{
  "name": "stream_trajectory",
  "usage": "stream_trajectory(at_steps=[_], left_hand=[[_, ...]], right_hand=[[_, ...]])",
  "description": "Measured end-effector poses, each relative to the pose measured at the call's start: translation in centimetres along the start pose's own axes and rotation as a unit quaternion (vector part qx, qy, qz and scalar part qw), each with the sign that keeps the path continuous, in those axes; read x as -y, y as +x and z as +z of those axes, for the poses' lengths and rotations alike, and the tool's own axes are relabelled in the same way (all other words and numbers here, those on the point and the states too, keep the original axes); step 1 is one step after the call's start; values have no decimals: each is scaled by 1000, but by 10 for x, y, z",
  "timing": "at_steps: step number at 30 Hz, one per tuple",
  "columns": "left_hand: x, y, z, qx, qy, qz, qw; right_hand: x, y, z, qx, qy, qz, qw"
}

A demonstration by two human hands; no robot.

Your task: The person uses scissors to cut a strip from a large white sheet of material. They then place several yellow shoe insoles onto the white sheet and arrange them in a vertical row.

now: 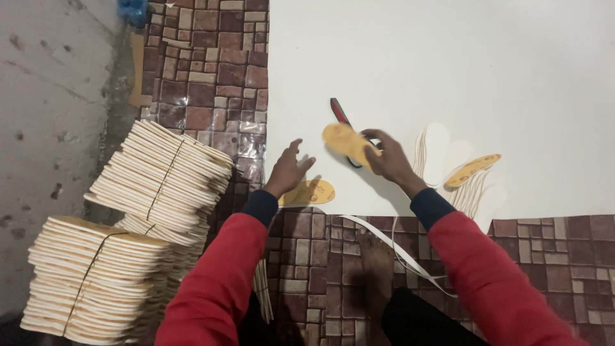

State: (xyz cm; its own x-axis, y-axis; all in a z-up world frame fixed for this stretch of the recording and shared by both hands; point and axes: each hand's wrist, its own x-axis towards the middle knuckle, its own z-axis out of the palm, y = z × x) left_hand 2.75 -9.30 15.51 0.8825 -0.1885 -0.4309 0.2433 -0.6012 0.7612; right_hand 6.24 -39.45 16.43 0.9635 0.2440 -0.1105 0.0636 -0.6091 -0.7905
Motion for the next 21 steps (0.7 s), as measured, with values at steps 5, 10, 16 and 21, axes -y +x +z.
stream_trajectory(at_steps=[5, 10, 16, 21], left_hand=[[14, 2, -7, -18, -203, -30, 978], [62, 21, -14, -78, -286, -60, 953], [101, 43, -16, -78, -322, -92, 939], [128, 51, -4, -145, -337, -133, 921]], right_hand=[[47, 0, 12, 65, 78, -62, 993], [49, 9, 26, 135, 134, -12, 982], [63, 20, 33, 176, 163, 96, 966], [46, 28, 46, 230, 159, 199, 939]])
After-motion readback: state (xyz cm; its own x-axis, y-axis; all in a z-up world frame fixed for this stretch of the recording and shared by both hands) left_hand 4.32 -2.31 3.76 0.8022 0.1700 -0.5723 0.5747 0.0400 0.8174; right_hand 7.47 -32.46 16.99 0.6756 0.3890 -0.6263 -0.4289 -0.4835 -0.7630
